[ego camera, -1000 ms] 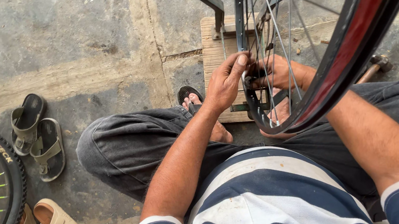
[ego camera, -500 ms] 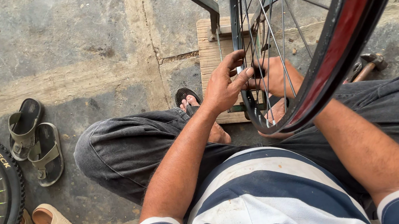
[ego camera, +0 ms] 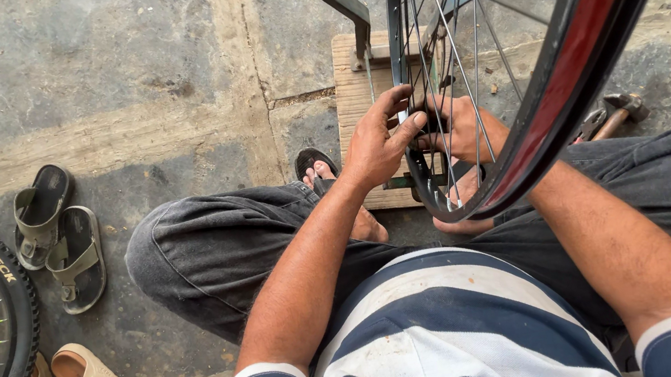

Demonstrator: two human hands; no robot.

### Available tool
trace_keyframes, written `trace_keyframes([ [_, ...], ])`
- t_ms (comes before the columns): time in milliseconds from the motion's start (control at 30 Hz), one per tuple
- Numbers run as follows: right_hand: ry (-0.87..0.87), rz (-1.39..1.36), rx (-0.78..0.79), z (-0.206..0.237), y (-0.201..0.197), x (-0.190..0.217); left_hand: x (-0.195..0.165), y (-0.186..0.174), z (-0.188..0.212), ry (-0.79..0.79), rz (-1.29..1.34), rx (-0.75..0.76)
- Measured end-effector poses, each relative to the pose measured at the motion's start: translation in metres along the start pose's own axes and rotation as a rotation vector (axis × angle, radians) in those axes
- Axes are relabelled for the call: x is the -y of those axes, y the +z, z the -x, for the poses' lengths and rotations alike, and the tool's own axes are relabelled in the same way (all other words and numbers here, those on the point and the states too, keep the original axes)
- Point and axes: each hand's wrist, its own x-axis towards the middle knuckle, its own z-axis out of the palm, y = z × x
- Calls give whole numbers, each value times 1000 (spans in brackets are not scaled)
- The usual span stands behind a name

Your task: The person sits on the floor in front of a bicycle wheel mounted on a truing stand and uses a small spoke wrench to turn spoke nipples around the rim, working around the wheel to adjust spoke tension and true the rim.

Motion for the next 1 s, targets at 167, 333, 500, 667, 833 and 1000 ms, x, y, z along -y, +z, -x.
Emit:
trace_keyframes([
  [167,209,-104,-36,-1,2,-8,-28,-7,6,42,-100,-97],
  [333,266,-278,-290,3,12,-8,-105,-16,33,126,36,-275],
  [500,191,-64,-444,19,3,0,-185,-34,80,553,-20,-42],
  [667,203,-150,-471,33,5,-16,-186,-19,95,728,-383,-124],
  [833,188,-266,-546,41,1,-43,-120,-11,102,561,-698,-15],
  [1000,249,-253,-565,43,-1,-47,-80,-5,109,515,-741,-81],
])
